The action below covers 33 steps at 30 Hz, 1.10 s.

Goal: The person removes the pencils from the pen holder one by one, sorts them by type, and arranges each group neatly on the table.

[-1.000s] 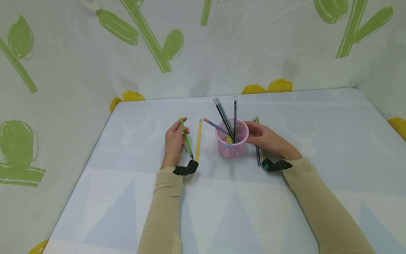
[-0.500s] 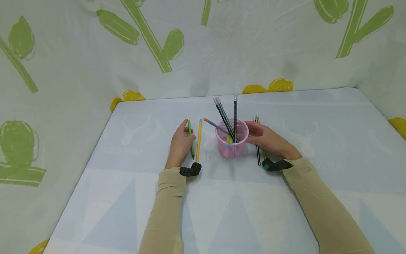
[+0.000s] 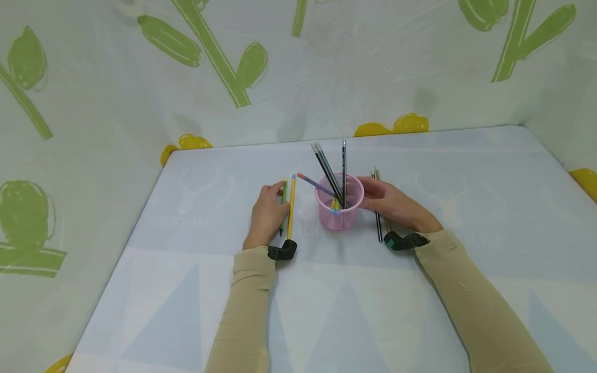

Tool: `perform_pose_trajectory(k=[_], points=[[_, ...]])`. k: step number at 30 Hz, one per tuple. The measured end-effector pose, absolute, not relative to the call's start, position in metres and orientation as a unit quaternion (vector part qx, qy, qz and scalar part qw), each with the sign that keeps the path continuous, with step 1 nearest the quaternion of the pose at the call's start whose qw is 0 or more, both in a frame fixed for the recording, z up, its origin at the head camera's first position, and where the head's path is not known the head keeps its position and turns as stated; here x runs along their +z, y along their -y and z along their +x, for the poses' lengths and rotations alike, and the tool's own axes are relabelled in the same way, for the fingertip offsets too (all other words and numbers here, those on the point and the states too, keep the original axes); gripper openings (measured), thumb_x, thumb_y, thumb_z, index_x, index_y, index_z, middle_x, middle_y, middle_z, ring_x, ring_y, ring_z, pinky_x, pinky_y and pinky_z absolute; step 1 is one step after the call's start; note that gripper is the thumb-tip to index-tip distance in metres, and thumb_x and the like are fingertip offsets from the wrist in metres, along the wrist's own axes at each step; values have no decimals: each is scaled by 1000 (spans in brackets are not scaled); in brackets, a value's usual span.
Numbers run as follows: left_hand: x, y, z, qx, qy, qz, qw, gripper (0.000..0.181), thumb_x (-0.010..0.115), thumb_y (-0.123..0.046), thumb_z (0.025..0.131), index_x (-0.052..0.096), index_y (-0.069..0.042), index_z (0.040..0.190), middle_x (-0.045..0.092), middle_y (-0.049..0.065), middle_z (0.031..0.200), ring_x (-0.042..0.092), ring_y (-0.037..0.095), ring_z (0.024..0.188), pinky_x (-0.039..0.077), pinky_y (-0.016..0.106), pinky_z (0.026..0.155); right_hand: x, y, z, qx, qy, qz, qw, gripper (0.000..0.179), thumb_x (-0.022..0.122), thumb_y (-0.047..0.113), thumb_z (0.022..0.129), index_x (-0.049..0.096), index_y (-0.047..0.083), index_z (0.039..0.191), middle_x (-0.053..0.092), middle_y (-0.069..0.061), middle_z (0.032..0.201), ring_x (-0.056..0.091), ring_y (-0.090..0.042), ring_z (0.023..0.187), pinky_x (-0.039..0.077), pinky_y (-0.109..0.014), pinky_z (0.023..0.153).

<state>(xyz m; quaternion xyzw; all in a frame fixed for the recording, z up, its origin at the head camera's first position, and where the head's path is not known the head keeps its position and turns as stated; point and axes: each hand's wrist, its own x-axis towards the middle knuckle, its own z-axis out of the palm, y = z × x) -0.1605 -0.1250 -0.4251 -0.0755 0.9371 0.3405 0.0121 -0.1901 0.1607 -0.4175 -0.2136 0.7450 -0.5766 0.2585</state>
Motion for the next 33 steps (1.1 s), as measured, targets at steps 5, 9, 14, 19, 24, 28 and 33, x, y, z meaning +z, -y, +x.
perform_pose_trajectory(k=[5,9,14,19,24,28,33], points=[[-426,124,-160,345,-936,-71,3,53,54,-14,80,43,-20,131,46,3,112,48,21,92,42,34,76,-419,-161,-190,-580,-743,-213,259,57,64,31,82,38,33,132,41,10,133,36,-12,122,31,-43,99],[-426,124,-159,359,-930,-76,-2,48,51,-18,81,44,-22,129,47,2,111,48,20,90,41,33,76,-419,-161,-191,-577,-745,-214,259,57,64,32,82,38,33,132,41,11,133,36,-12,122,32,-43,98],[-425,123,-158,399,-912,-92,-22,41,48,-20,82,47,-22,123,47,-1,107,46,19,81,39,30,69,-419,-161,-191,-573,-747,-218,257,57,63,33,82,38,34,133,40,12,134,35,-11,122,31,-44,98],[-425,122,-157,444,-891,-81,-44,33,46,-24,85,49,-23,118,52,-4,100,45,19,69,38,29,61,-419,-161,-192,-572,-748,-217,257,57,63,32,82,38,34,132,39,12,134,35,-11,123,31,-44,98],[-425,118,-158,495,-868,-37,-33,26,48,-30,87,55,-24,111,58,-7,89,51,15,69,39,29,61,-419,-161,-192,-573,-749,-213,257,57,64,33,81,38,34,132,40,12,133,35,-11,122,31,-44,98],[-425,114,-158,530,-847,10,-22,23,48,-31,90,57,-22,109,61,-5,85,52,18,63,41,28,55,-419,-161,-192,-570,-752,-209,258,57,64,34,80,38,35,132,41,12,132,36,-10,121,32,-42,98],[-422,106,-157,572,-819,29,-19,21,48,-33,91,56,-25,109,61,-1,88,57,21,64,44,29,46,-419,-161,-191,-564,-758,-207,254,58,64,36,80,39,36,131,42,12,131,37,-9,121,33,-41,98]])
